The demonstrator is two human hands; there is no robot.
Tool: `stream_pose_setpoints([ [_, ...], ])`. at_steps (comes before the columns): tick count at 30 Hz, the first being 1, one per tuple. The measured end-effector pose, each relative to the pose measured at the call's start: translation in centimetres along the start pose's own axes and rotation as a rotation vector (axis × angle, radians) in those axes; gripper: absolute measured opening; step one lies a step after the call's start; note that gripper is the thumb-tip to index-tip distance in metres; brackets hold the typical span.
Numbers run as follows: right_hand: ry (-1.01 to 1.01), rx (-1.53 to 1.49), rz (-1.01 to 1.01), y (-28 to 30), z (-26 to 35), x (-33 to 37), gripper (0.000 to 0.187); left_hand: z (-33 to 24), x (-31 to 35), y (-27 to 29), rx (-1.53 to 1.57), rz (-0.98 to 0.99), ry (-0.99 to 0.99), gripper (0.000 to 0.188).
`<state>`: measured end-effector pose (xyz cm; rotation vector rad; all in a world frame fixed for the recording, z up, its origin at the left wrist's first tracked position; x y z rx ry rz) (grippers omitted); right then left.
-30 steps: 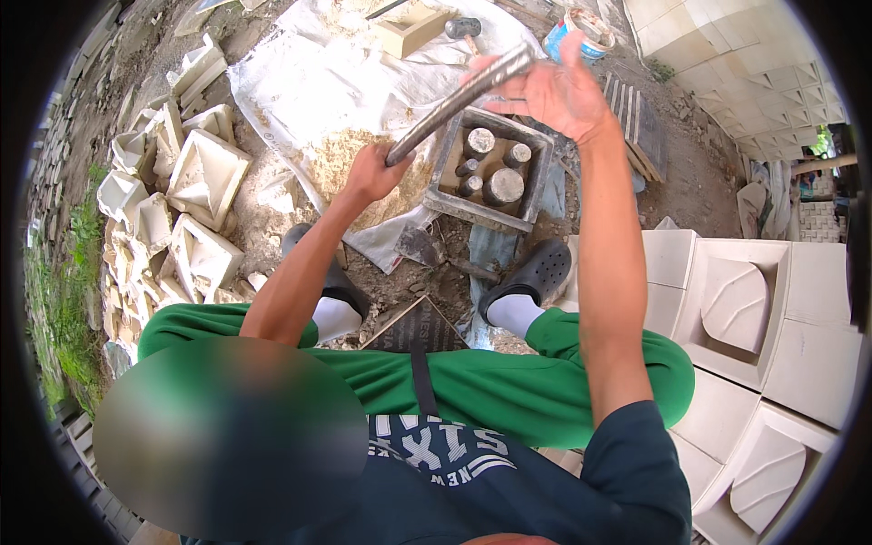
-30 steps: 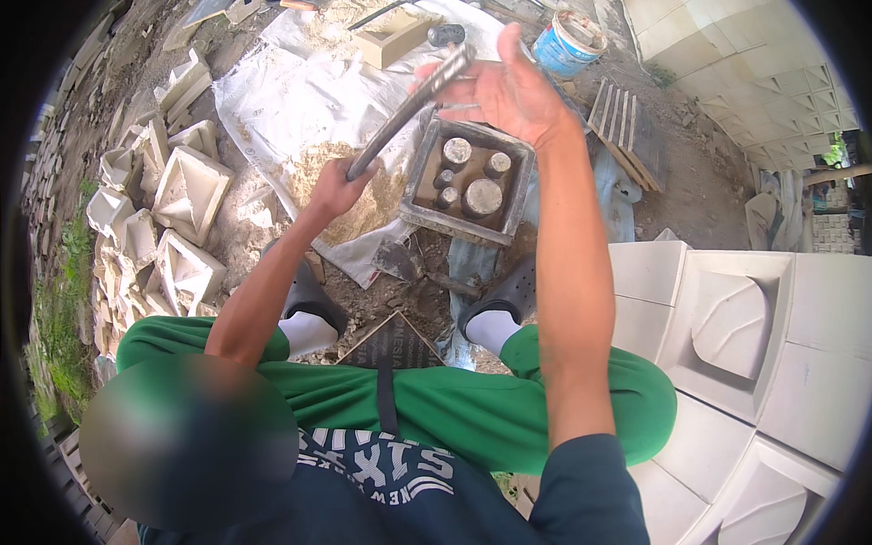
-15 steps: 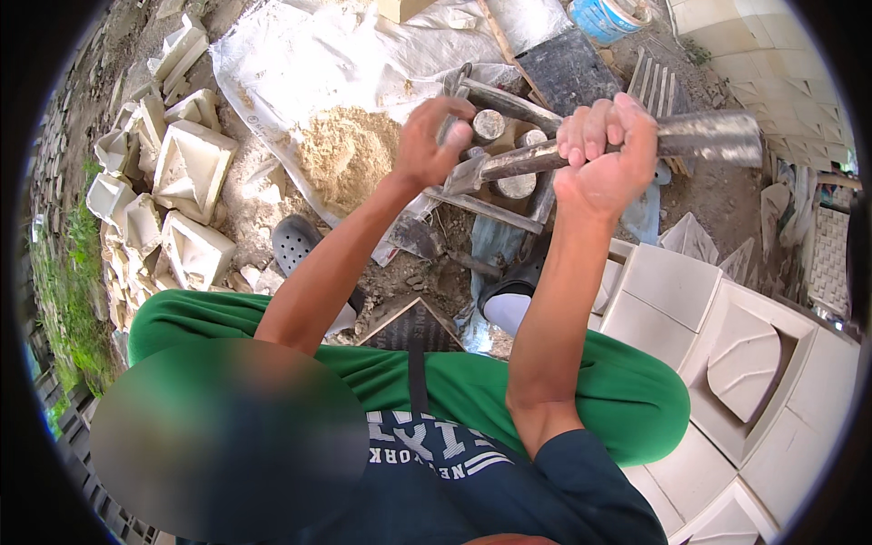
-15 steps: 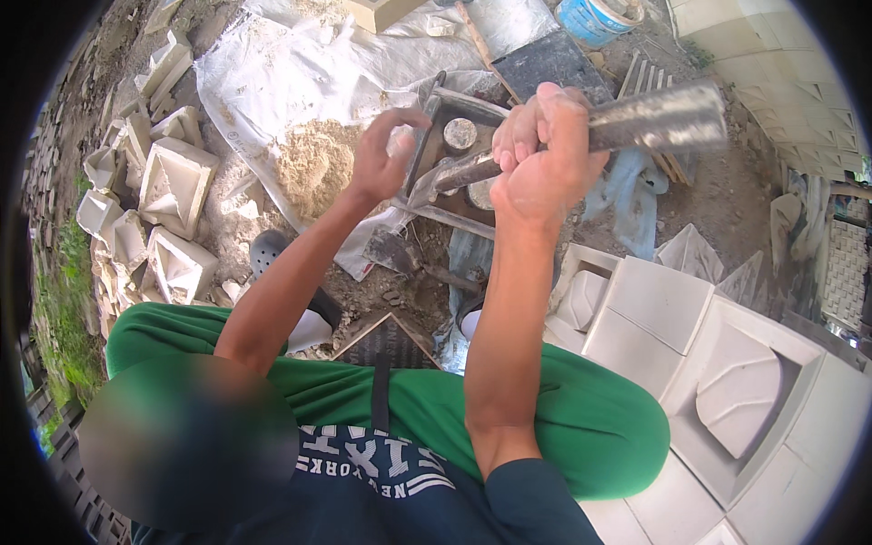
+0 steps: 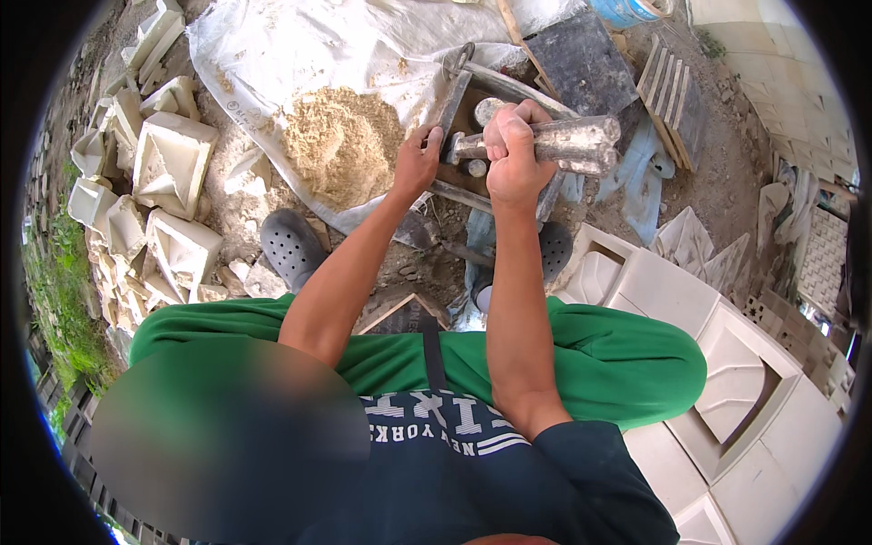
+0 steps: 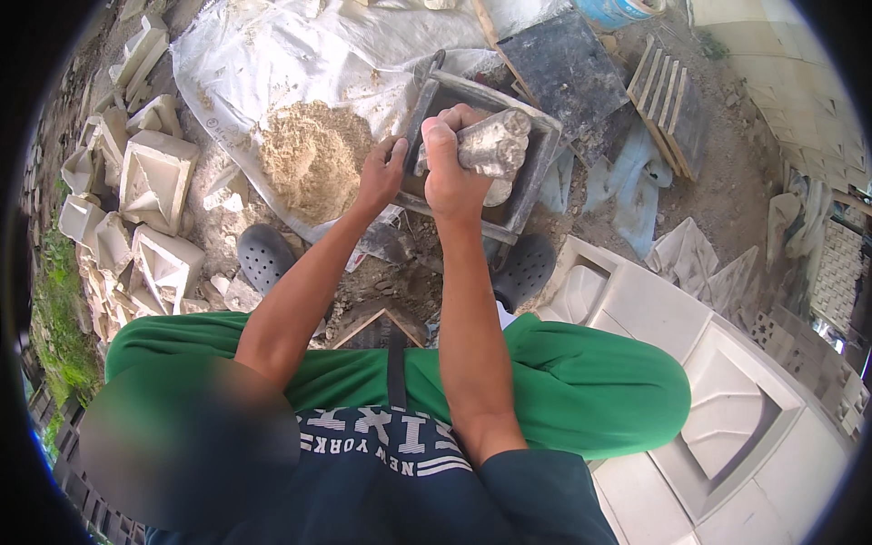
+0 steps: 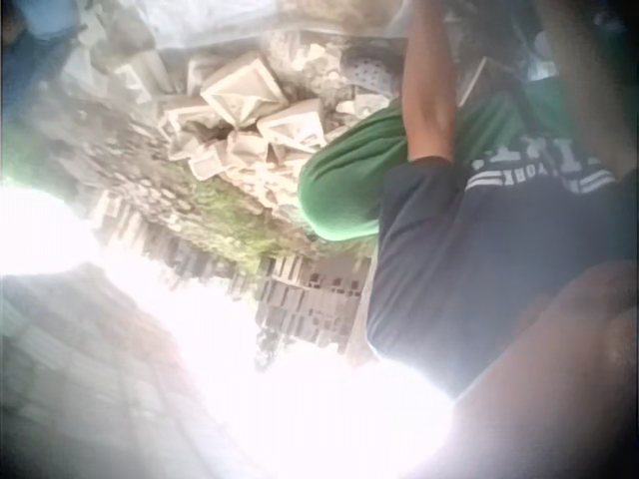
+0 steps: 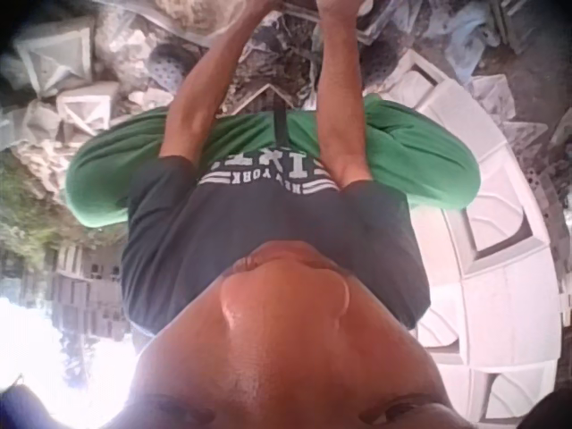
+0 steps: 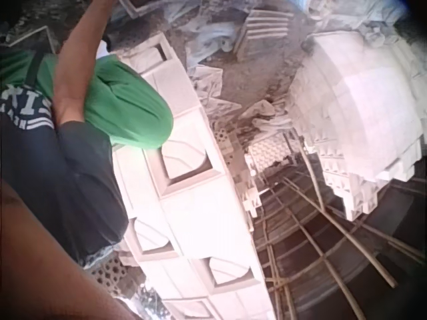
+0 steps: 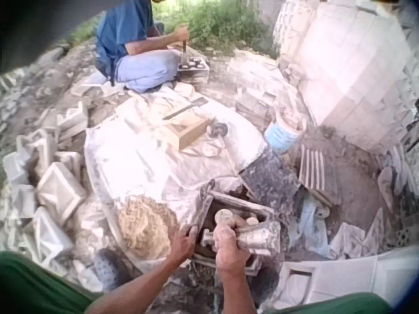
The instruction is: The person uses a wooden-handled tamper to pack sand into a metal mold containing cylindrical cores, then smooths the surface with their hand.
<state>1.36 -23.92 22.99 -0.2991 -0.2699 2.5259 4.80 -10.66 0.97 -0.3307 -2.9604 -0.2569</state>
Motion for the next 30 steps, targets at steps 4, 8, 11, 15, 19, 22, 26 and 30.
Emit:
stream_pose_setpoints([
  [4, 0.0, -0.167, 0.056, 0.0, 3.7, 0.4, 0.026, -0.4, -0.6, 0.2, -0.07, 0.05, -0.024, 0.039],
  [8, -0.008, -0.169, -0.01, 1.4, 2.9, 1.8, 0.026, 0.9, 0.1, 0.2, 0.03, 0.02, 0.061, 0.041],
  [11, -0.046, -0.135, -0.094, 2.3, 0.4, 2.4, 0.027, 1.2, 0.6, -0.4, 0.085, 0.063, 0.168, 0.046],
  [15, 0.045, -0.361, -0.002, 2.8, 3.3, 2.6, 0.021, 2.5, 0.4, 0.1, 0.009, 0.06, 0.202, 0.048],
  [19, -0.002, -0.221, -0.012, 2.4, 2.5, 2.7, 0.026, 2.6, 0.2, -0.2, -0.069, -0.007, 0.122, 0.057],
  [22, -0.05, -0.07, 0.022, 1.1, 0.6, 2.8, 0.023, 1.8, 0.4, -0.3, -0.062, 0.012, 0.133, 0.058],
  [26, -0.047, -0.188, -0.06, 1.3, 2.4, 3.0, 0.025, 1.4, 0.5, 0.6, -0.068, -0.019, 0.111, 0.056],
  [30, 0.022, -0.192, -0.026, 1.3, 1.8, 3.2, 0.025, 1.3, 0.8, 0.2, -0.002, -0.025, 0.132, 0.056],
])
Point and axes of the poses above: each hand's wrist, its own x-axis away from the middle knuckle, its own y-axis out of the back of the hand, z = x × y, the point moved 10 cm from there along -x, towards the middle knuckle, and after that the axes turned 2 degrees about -y, right-handed, at the moved point
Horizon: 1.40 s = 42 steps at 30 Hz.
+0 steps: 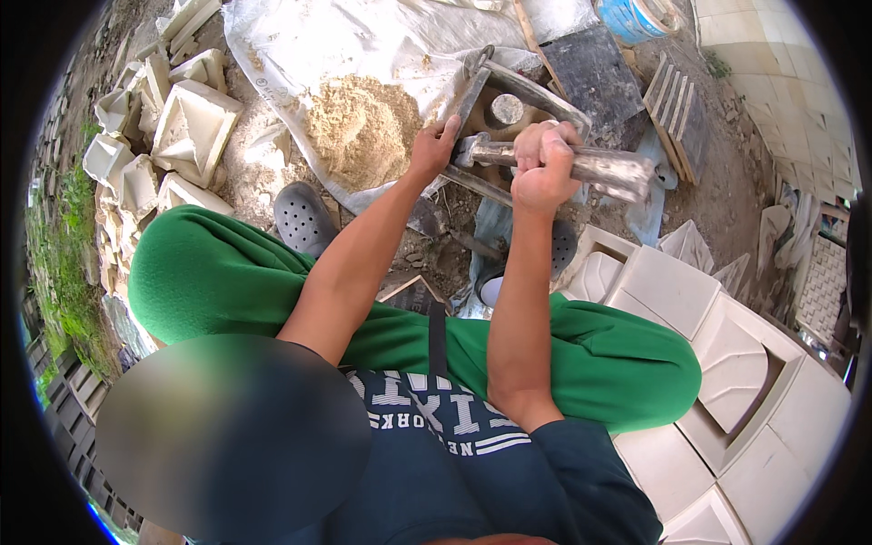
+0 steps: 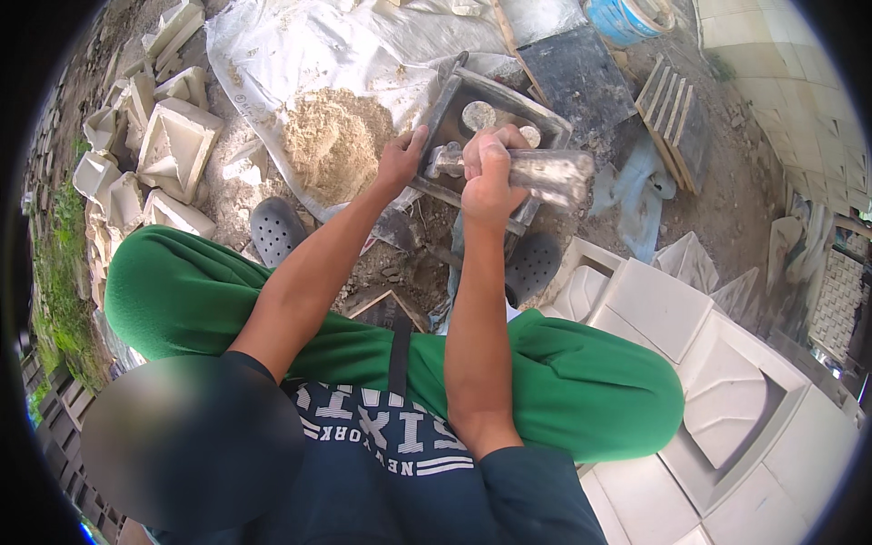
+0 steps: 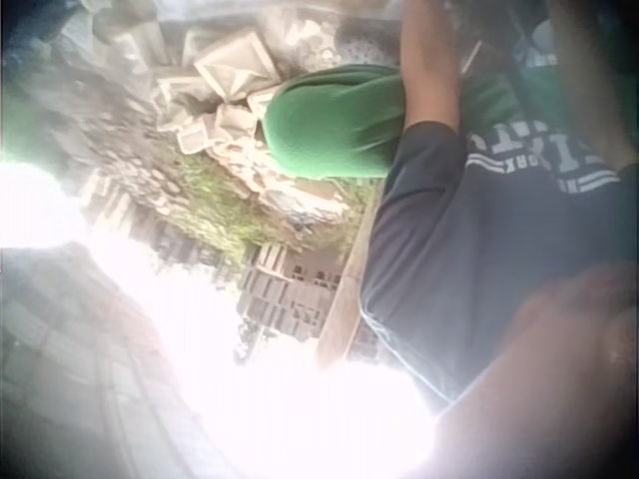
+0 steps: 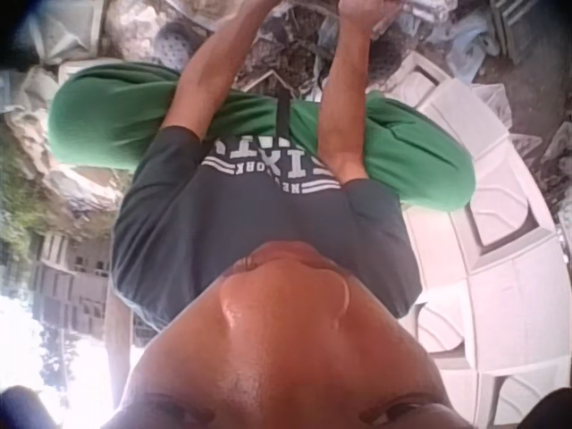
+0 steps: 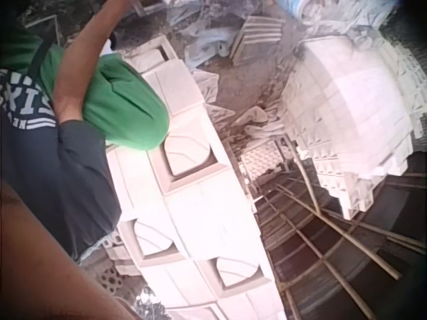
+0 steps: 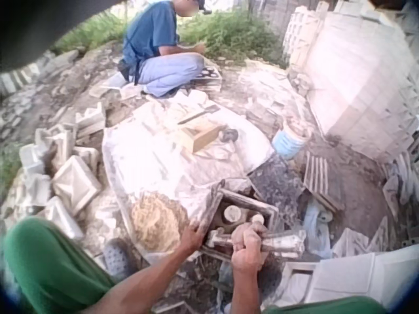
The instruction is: The person uses a wooden-handled tamper to pack sand into a metal mold containing cylindrical cores, then smooths the surface with their hand.
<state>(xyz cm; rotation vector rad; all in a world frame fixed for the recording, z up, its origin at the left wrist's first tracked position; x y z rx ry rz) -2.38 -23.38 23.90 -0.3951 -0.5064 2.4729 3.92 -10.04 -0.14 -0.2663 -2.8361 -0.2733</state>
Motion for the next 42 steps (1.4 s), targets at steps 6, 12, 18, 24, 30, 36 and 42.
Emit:
stream_pose_setpoints([
  [6, -0.094, 0.031, -0.001, 0.2, -1.0, -0.9, 0.021, -0.3, 0.2, 0.3, -0.04, 0.023, 0.029, 0.051],
  [12, -0.034, 0.113, 0.028, -0.3, 0.0, -0.2, 0.025, 0.8, -0.4, -0.3, 0.017, 0.037, 0.047, 0.052],
  [18, -0.088, 0.181, -0.026, -0.5, -0.3, -0.2, 0.025, 0.6, -0.2, 0.0, 0.029, 0.029, 0.02, 0.049],
  [24, -0.005, 0.163, -0.083, 0.7, -0.7, 0.0, 0.026, 0.9, -0.4, -0.7, 0.066, 0.074, 0.057, 0.056],
  [30, -0.008, 0.021, 0.01, 0.6, 0.8, 0.0, 0.02, 1.1, -0.5, -0.2, 0.007, 0.088, 0.101, 0.057],
  [36, -0.081, 0.161, -0.063, 0.4, -1.6, -0.4, 0.025, 0.6, -0.4, -0.3, 0.043, 0.052, 0.028, 0.057],
  [42, 0.022, 0.048, -0.037, -0.1, 2.2, -0.4, 0.026, 0.6, -0.4, 0.0, 0.013, 0.024, -0.006, 0.053],
])
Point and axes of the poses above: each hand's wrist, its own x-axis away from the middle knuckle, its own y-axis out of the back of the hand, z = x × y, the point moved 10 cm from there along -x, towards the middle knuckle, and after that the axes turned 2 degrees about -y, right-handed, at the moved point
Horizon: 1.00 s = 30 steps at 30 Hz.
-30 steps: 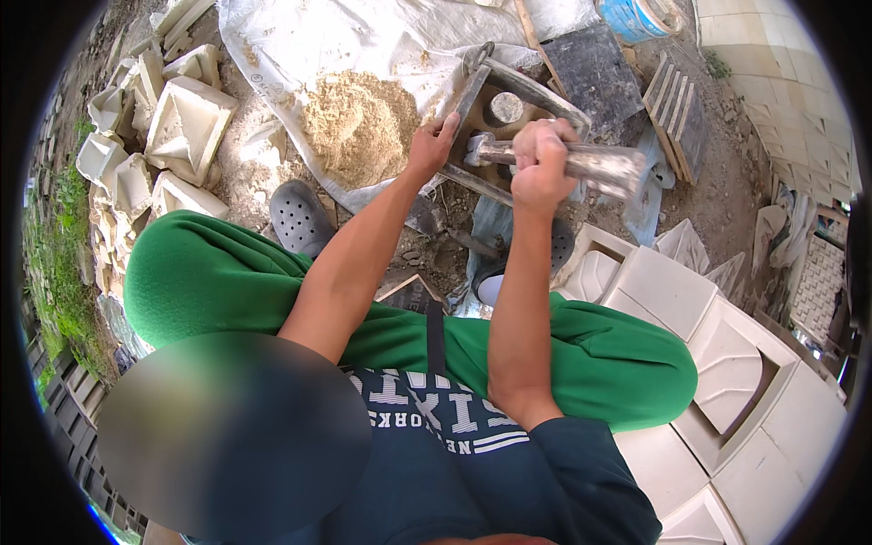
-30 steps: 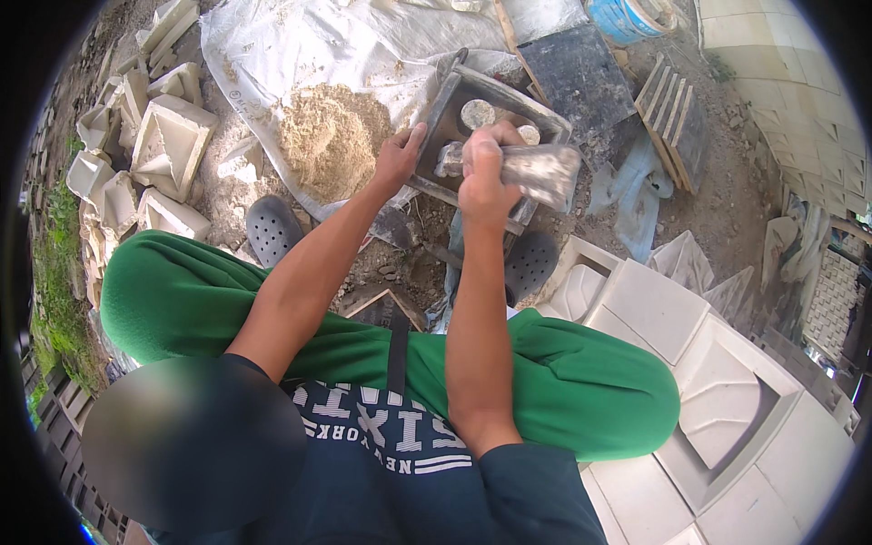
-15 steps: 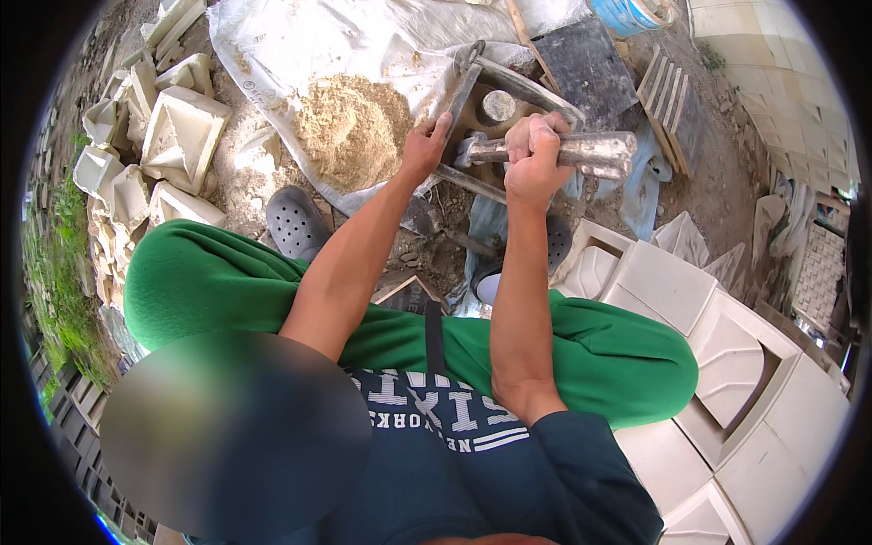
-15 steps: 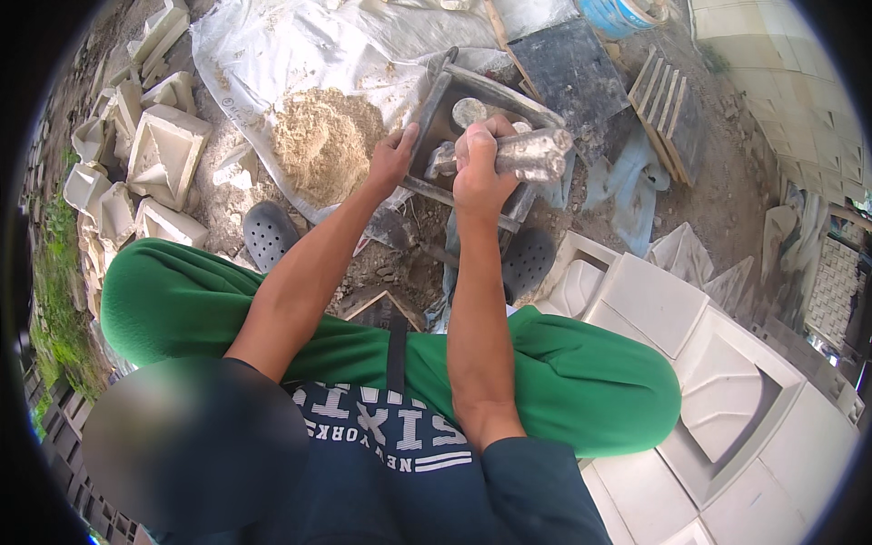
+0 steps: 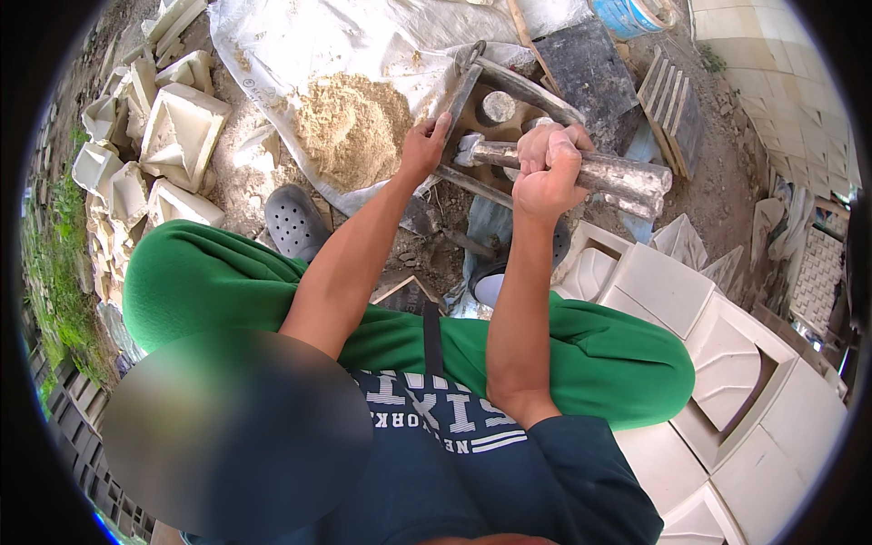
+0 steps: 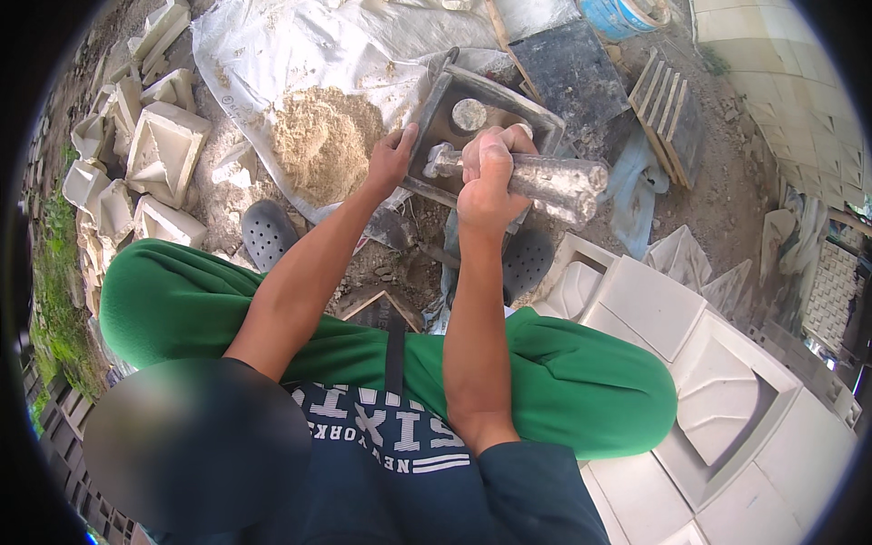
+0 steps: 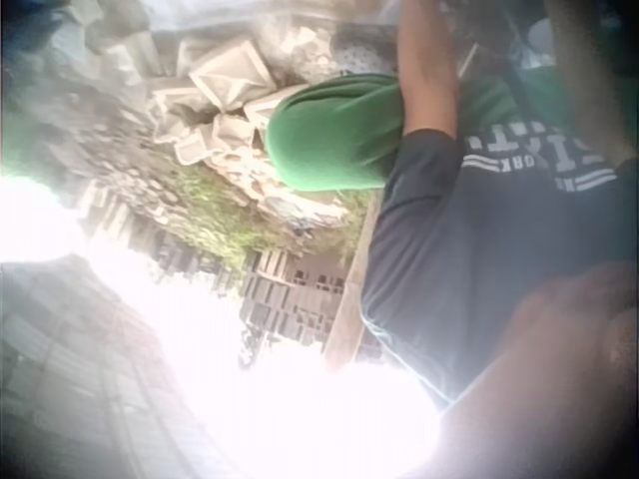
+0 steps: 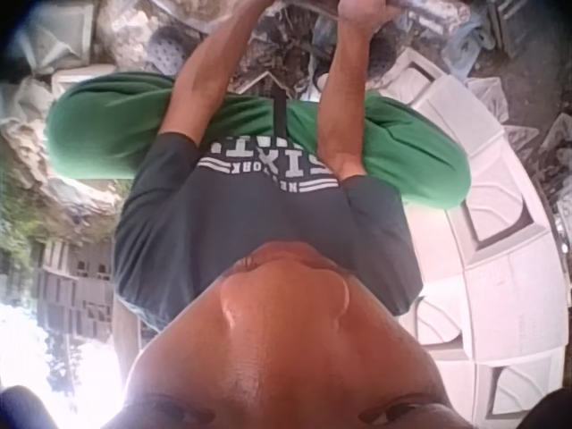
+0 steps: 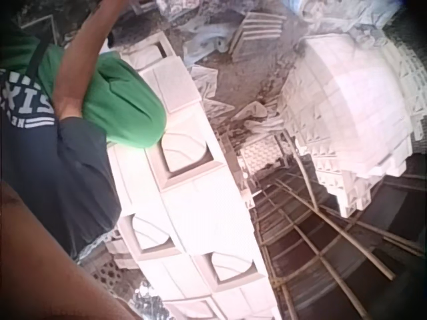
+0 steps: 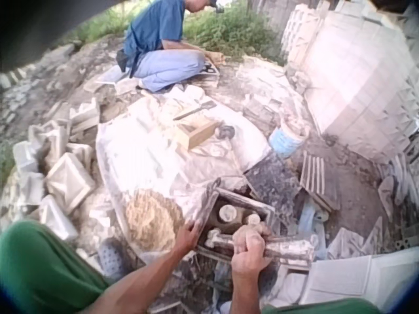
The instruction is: The person uses a wooden-handled tamper to pack sand into a metal mold containing cylindrical cores, then smooths the surface with their hand.
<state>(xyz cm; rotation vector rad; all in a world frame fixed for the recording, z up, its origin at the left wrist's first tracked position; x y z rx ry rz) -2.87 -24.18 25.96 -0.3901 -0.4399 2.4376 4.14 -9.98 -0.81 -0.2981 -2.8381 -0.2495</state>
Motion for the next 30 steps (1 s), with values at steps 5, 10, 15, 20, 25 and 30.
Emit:
stream_pose_setpoints([
  [5, -0.073, 0.098, -0.038, 0.4, -3.7, -0.4, 0.023, 0.1, -0.2, -0.6, -0.015, 0.015, 0.026, 0.054],
  [10, 0.043, -0.087, 0.062, 0.2, 0.1, -0.1, 0.018, -0.9, 0.0, 0.0, -0.047, 0.015, 0.015, 0.054],
  [15, -0.142, -0.039, -0.078, 1.7, -4.8, 0.1, 0.02, -0.4, 0.3, 0.2, -0.033, -0.041, 0.011, 0.054],
  [20, -0.015, -0.088, -0.024, 1.0, -1.1, 0.3, 0.02, 1.0, -0.6, 0.3, -0.075, -0.002, 0.063, 0.054],
  [25, -0.08, 0.09, -0.068, 1.1, -3.9, 0.2, 0.024, -0.1, -0.6, -0.1, -0.071, -0.03, -0.038, 0.054],
  [30, -0.037, 0.046, -0.003, -0.3, -0.2, 0.3, 0.024, -0.1, -0.3, 0.4, -0.095, -0.048, -0.012, 0.056],
])
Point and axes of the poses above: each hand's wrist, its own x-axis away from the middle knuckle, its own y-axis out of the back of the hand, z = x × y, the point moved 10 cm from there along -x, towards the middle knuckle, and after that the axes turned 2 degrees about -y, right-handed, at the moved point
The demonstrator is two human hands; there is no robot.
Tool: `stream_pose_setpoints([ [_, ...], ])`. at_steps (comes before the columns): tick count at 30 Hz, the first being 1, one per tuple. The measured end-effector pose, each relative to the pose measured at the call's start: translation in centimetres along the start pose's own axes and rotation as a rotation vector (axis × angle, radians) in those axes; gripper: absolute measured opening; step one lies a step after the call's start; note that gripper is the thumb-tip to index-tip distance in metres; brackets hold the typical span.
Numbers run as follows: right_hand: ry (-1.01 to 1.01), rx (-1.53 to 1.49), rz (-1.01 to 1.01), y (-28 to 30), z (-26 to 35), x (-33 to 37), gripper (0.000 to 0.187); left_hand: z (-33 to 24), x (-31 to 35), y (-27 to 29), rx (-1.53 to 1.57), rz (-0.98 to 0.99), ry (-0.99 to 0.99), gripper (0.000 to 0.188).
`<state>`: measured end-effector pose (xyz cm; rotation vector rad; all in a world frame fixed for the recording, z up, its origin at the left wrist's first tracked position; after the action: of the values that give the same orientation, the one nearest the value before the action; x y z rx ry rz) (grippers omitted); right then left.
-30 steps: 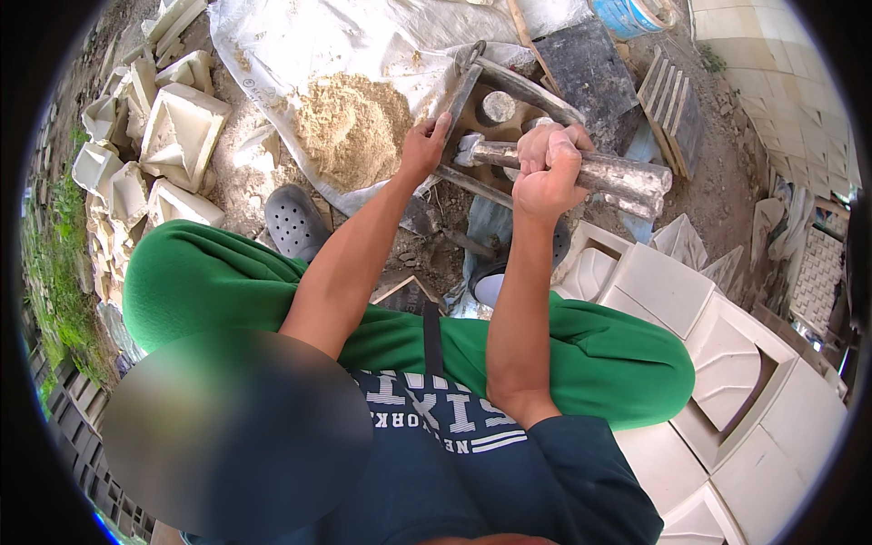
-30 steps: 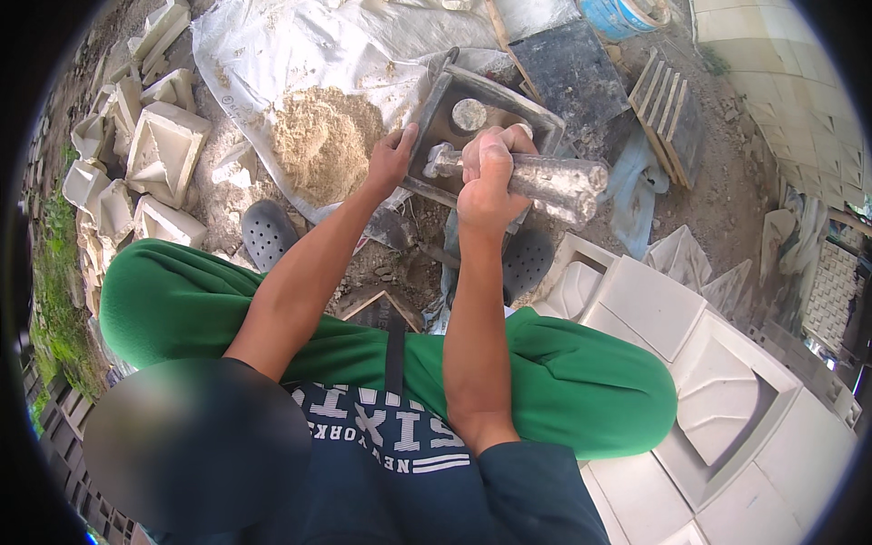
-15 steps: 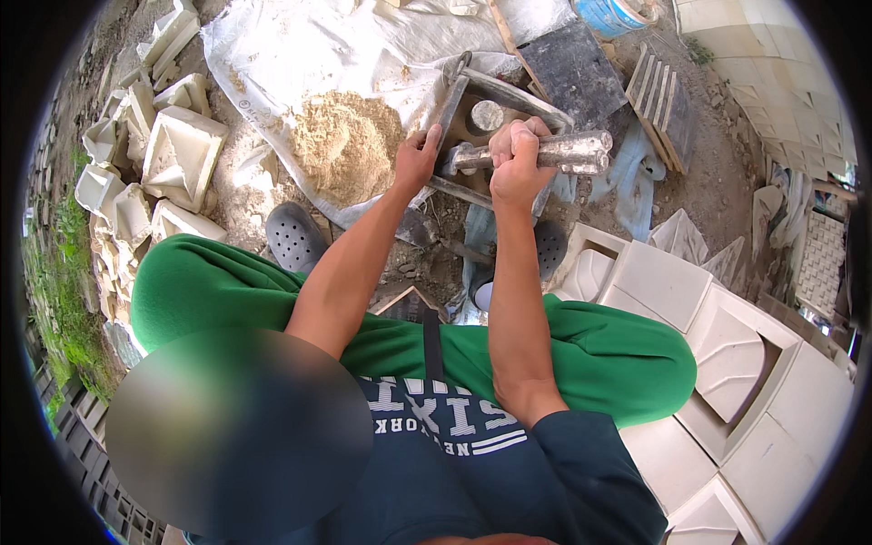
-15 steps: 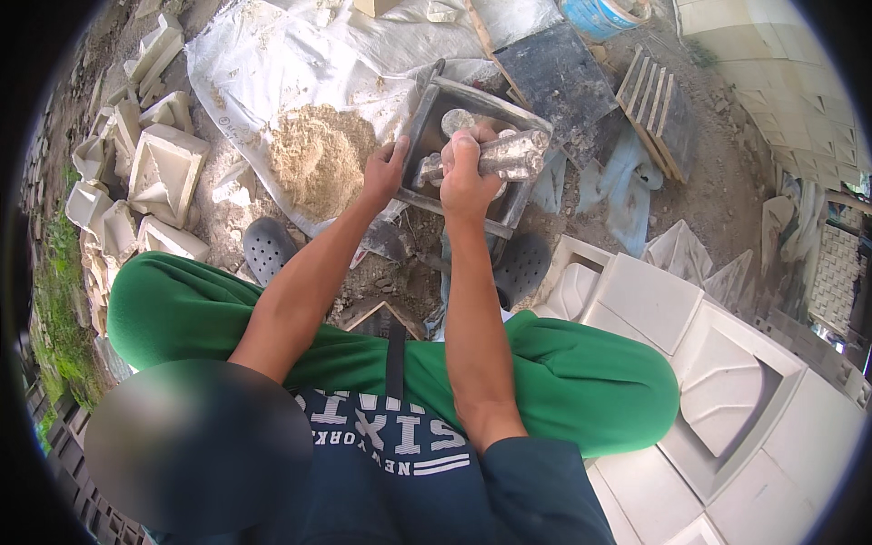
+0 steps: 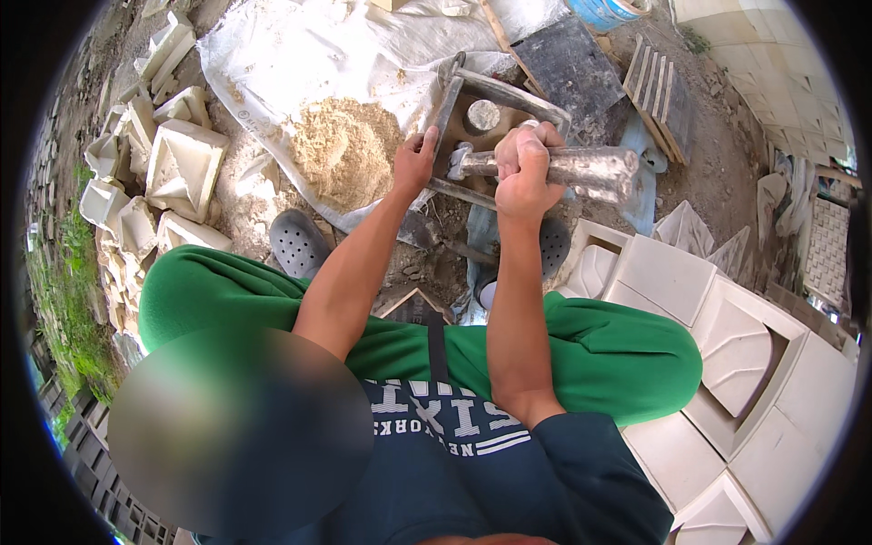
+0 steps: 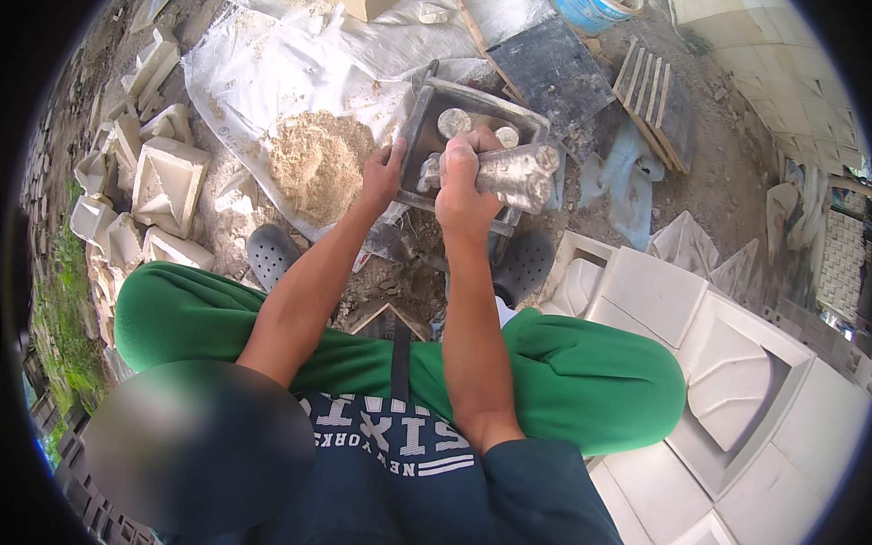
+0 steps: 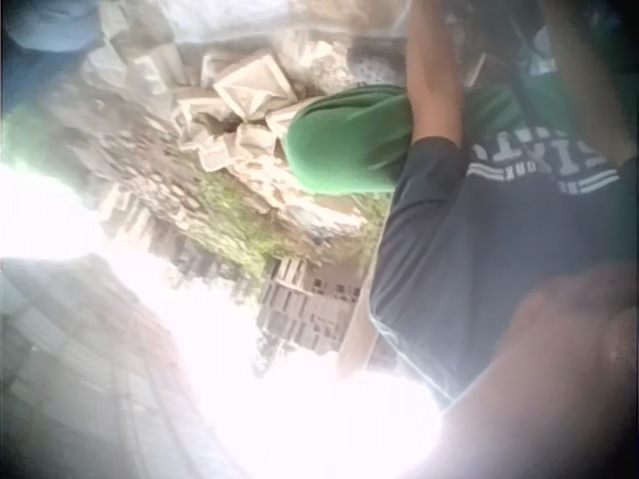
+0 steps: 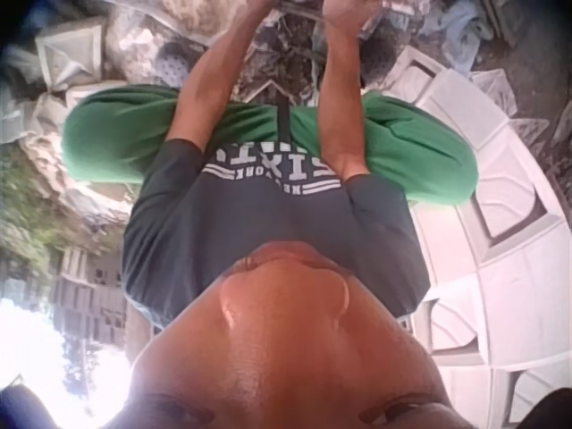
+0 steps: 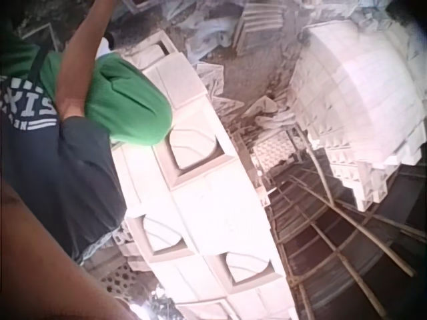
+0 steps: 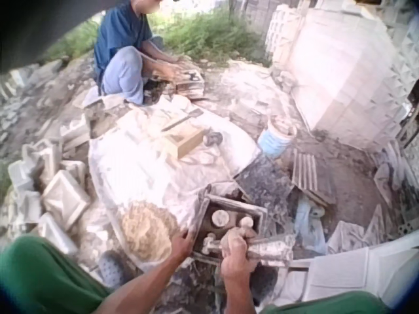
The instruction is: The person uses a wooden-handled tamper to pack sand into a metal mold containing cylindrical cores, then smooths the surface with their hand.
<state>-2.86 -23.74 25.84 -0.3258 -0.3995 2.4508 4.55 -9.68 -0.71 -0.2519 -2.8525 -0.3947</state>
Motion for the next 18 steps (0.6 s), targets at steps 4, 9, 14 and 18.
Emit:
stream_pose_setpoints([
  [4, -0.038, 0.211, 0.022, 2.0, -4.2, 0.7, 0.022, -0.8, 0.2, -0.7, -0.017, 0.028, -0.015, 0.056],
  [9, -0.033, 0.029, -0.022, 0.7, -2.8, 0.2, 0.023, 1.1, -0.1, 0.1, 0.032, -0.032, 0.03, 0.056],
  [14, 0.019, 0.017, -0.02, 2.3, -2.6, 0.2, 0.024, 0.3, 0.0, -0.6, 0.003, 0.01, 0.007, 0.056],
  [18, -0.033, 0.043, -0.098, 2.2, -2.3, -0.1, 0.024, 1.1, 0.3, 0.0, 0.006, -0.029, 0.029, 0.057],
])
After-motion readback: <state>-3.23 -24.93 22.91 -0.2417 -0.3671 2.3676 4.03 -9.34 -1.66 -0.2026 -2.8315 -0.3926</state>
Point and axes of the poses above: each hand's wrist, its own x-axis away from the middle knuckle, its own y-axis out of the back of the hand, z = x × y, the point moved 10 cm from there along -x, towards the middle knuckle, and after that the axes turned 2 degrees about -y, right-handed, at the moved point
